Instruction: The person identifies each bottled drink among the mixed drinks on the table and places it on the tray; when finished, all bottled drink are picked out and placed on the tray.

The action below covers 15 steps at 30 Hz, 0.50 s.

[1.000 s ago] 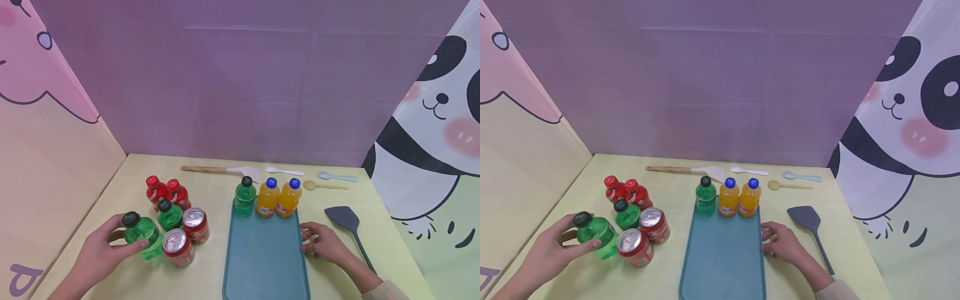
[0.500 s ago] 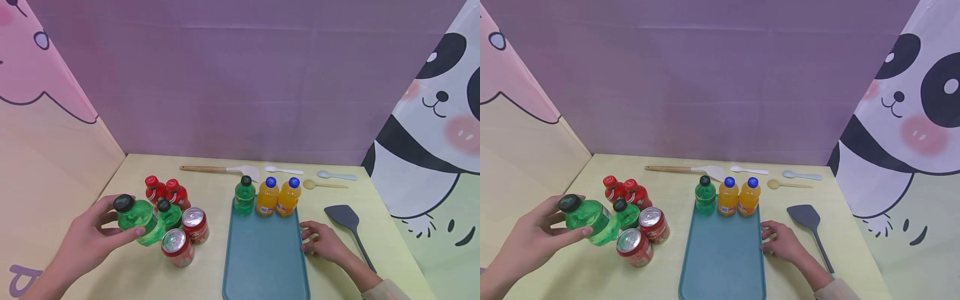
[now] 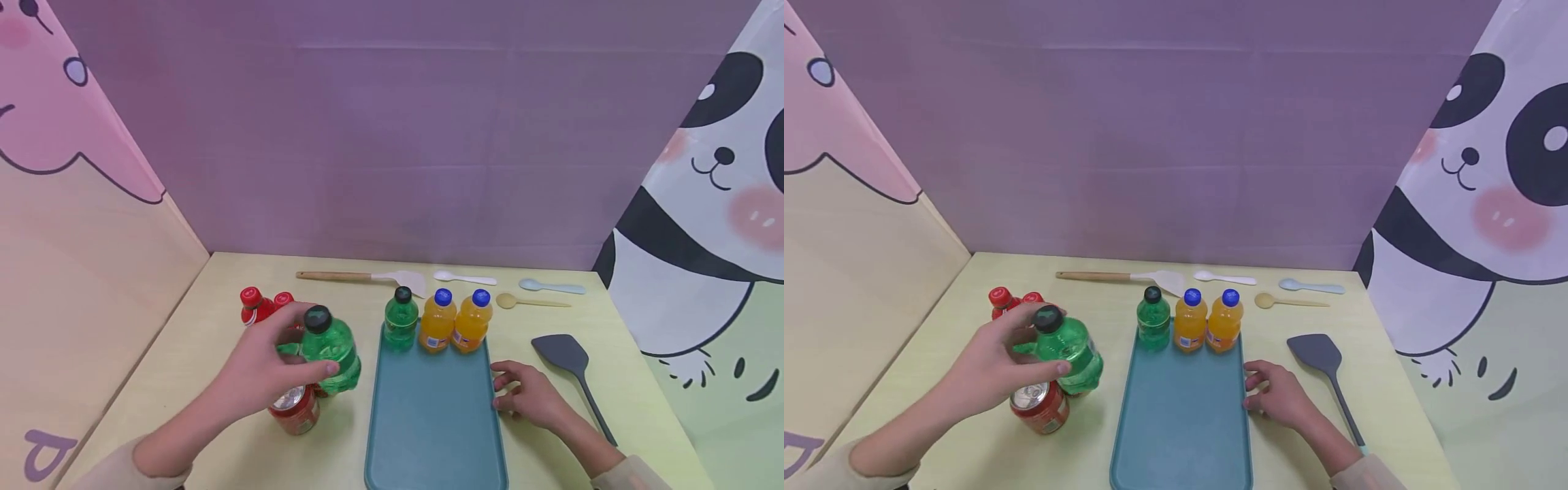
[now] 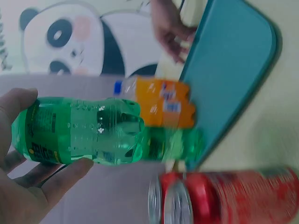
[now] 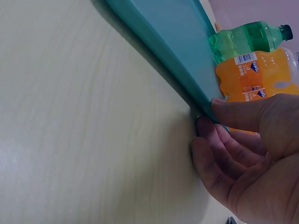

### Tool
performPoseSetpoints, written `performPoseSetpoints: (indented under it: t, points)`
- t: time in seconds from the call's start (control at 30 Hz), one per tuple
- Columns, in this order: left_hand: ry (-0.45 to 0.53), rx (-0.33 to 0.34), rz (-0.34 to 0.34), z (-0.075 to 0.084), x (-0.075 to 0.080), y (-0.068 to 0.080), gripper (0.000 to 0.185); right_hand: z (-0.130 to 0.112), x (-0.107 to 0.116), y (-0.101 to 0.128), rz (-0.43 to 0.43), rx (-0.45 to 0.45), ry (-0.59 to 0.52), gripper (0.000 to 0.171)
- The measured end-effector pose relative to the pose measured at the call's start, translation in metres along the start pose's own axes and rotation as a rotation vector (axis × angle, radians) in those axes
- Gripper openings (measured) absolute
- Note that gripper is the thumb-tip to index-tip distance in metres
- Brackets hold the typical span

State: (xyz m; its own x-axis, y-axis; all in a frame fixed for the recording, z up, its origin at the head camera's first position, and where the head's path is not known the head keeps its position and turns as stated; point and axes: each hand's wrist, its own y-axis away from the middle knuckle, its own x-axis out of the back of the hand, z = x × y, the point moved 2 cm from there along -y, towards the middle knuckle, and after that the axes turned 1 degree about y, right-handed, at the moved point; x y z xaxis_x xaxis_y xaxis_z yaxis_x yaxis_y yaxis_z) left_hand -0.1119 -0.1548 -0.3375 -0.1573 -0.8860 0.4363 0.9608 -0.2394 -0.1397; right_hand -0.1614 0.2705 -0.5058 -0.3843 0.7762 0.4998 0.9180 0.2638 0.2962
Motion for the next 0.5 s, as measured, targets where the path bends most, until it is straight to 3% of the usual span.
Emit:
performPoseSetpoints:
  t: [0.27,0.5]
  points:
    - [0.019,0.021,-0.144,0.007,-0.059,-0.047,0.059,0.002,0.0,0.0,0.006,0.003,-0.011,0.065]
    - [0.011,0.035,-0.197,0.01,-0.111,-0.073,0.059,-0.001,0.001,0.001,0.012,-0.003,-0.018,0.064]
